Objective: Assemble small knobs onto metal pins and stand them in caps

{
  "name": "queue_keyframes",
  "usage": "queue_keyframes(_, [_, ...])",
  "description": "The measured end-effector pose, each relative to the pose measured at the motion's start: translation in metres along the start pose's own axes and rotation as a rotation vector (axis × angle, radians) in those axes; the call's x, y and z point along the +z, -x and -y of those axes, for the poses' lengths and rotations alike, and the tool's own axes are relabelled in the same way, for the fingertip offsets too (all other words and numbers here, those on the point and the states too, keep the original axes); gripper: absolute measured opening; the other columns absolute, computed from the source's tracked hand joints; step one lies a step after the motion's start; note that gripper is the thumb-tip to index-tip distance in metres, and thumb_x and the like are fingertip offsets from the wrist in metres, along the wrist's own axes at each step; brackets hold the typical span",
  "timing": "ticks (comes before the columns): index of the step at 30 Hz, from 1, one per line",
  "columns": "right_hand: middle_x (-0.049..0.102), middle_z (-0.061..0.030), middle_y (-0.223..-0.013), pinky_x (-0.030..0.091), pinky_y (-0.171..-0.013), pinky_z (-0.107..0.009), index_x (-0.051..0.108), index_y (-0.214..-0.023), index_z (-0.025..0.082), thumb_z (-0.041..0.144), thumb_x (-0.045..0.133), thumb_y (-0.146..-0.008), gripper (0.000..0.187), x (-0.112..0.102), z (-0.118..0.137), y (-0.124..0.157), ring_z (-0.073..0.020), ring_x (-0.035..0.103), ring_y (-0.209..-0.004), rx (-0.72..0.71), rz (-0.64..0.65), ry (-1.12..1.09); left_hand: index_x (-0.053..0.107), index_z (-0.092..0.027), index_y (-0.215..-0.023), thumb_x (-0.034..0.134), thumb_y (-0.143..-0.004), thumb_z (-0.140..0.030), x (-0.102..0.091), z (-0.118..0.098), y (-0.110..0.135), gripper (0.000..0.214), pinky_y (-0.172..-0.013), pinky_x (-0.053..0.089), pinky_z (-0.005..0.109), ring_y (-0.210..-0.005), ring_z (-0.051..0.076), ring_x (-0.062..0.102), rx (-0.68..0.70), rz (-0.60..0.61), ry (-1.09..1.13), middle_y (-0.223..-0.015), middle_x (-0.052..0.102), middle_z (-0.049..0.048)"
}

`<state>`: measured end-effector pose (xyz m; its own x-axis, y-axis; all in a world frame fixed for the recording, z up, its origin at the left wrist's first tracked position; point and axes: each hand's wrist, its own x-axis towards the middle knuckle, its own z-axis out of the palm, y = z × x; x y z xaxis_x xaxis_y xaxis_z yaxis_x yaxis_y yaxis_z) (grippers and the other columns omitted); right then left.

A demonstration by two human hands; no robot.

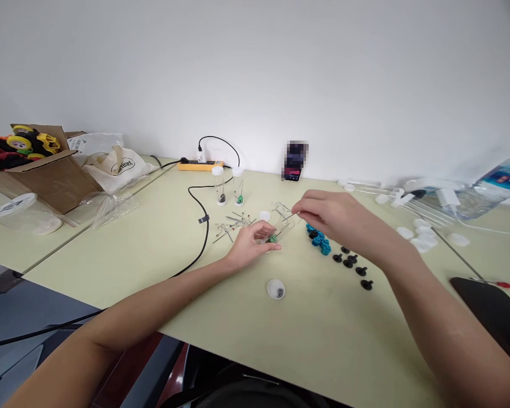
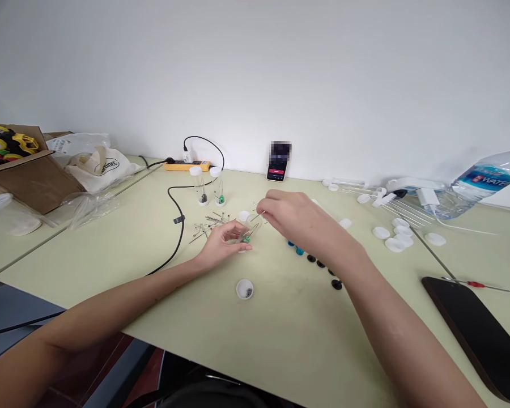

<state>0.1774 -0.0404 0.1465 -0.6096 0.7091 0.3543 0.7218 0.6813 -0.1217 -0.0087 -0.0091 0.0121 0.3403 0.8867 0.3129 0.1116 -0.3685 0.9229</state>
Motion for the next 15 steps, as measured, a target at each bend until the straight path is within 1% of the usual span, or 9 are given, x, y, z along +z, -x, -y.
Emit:
queue_keyframes(2, [0.064,-0.0055,-0.085,0.04,-0.058,-0.026,0.065,-0.092,0.021,0.024,0.042,-0.086,0.023,0.007,0.004,-0.003,-0.0162,0.058,-0.069,-0.032,-0.011,-0.072,0.059,-0.018,-0.089,0.072,-0.061,-0.031,0.001,0.0,0.001,0.034,-0.08,0.045,0.03,-0.086,0.016,0.057,0.006,0.005,0.01,-0.09,0.062,0.0035])
queue_keyframes(4, [0.065,-0.0043,-0.088,0.041,-0.06,-0.025,0.062,-0.1,0.022,0.025,0.042,-0.087,0.024,0.014,0.002,-0.007,-0.0157,0.059,-0.073,-0.01,-0.082,-0.191,0.059,-0.018,-0.089,0.072,-0.061,-0.03,0.002,0.0,0.001,0.033,-0.079,0.045,0.03,-0.085,0.015,0.057,0.005,0.003,0.03,-0.09,0.062,0.0033])
queue_keyframes(6, [0.065,-0.0038,-0.09,0.043,-0.064,-0.026,0.061,-0.1,0.021,0.028,0.043,-0.086,0.024,0.024,-0.008,-0.012,-0.0146,0.059,-0.073,0.075,-0.23,-0.314,0.059,-0.018,-0.089,0.072,-0.061,-0.03,0.002,0.001,0.001,0.034,-0.08,0.045,0.03,-0.085,0.015,0.057,-0.002,-0.017,0.052,-0.09,0.061,0.0034])
queue_keyframes(7, [0.064,-0.0039,-0.089,0.043,-0.062,-0.025,0.06,-0.099,0.02,0.029,0.043,-0.086,0.023,0.03,-0.016,-0.014,-0.0139,0.058,-0.071,0.126,-0.287,-0.377,0.059,-0.017,-0.09,0.072,-0.061,-0.029,0.002,0.002,0.0,0.034,-0.08,0.045,0.03,-0.085,0.015,0.057,-0.006,-0.028,0.067,-0.09,0.061,0.0037])
queue_keyframes(9, [0.062,-0.0035,-0.084,0.043,-0.06,-0.025,0.057,-0.1,0.019,0.029,0.04,-0.087,0.024,0.049,-0.033,-0.02,-0.0131,0.057,-0.068,0.229,-0.309,-0.474,0.058,-0.017,-0.09,0.072,-0.062,-0.029,0.002,0.005,-0.001,0.034,-0.079,0.045,0.03,-0.085,0.015,0.057,-0.012,-0.053,0.108,-0.09,0.061,0.0042])
queue_keyframes(10, [0.062,-0.0032,-0.082,0.043,-0.059,-0.024,0.056,-0.099,0.019,0.028,0.04,-0.087,0.023,0.06,-0.041,-0.023,-0.0128,0.057,-0.067,0.276,-0.288,-0.492,0.058,-0.017,-0.091,0.072,-0.062,-0.028,0.002,0.006,-0.001,0.034,-0.077,0.046,0.03,-0.085,0.015,0.057,-0.014,-0.064,0.133,-0.089,0.06,0.0043])
queue_keyframes(12, [0.061,-0.0034,-0.086,0.043,-0.059,-0.024,0.056,-0.098,0.019,0.026,0.045,-0.083,0.02,0.086,-0.054,-0.031,-0.0126,0.056,-0.066,0.351,-0.142,-0.46,0.057,-0.017,-0.091,0.071,-0.062,-0.028,0.002,0.008,-0.001,0.034,-0.075,0.047,0.029,-0.084,0.015,0.057,-0.024,-0.08,0.174,-0.088,0.06,0.0042])
queue_keyframes(14, [0.059,-0.0057,-0.096,0.042,-0.065,-0.026,0.056,-0.102,0.019,0.023,0.049,-0.079,0.024,0.11,-0.059,-0.038,-0.0138,0.056,-0.072,0.359,-0.025,-0.354,0.057,-0.016,-0.089,0.072,-0.061,-0.028,0.002,0.009,-0.002,0.034,-0.073,0.047,0.028,-0.082,0.015,0.057,-0.039,-0.092,0.199,-0.087,0.059,0.0041])
queue_keyframes(15, [0.057,-0.0071,-0.1,0.041,-0.066,-0.026,0.055,-0.104,0.018,0.021,0.052,-0.077,0.028,0.121,-0.058,-0.042,-0.0145,0.055,-0.074,0.338,0.032,-0.29,0.057,-0.016,-0.088,0.072,-0.061,-0.028,0.002,0.009,-0.002,0.034,-0.073,0.047,0.028,-0.082,0.015,0.057,-0.046,-0.096,0.21,-0.087,0.059,0.0042])
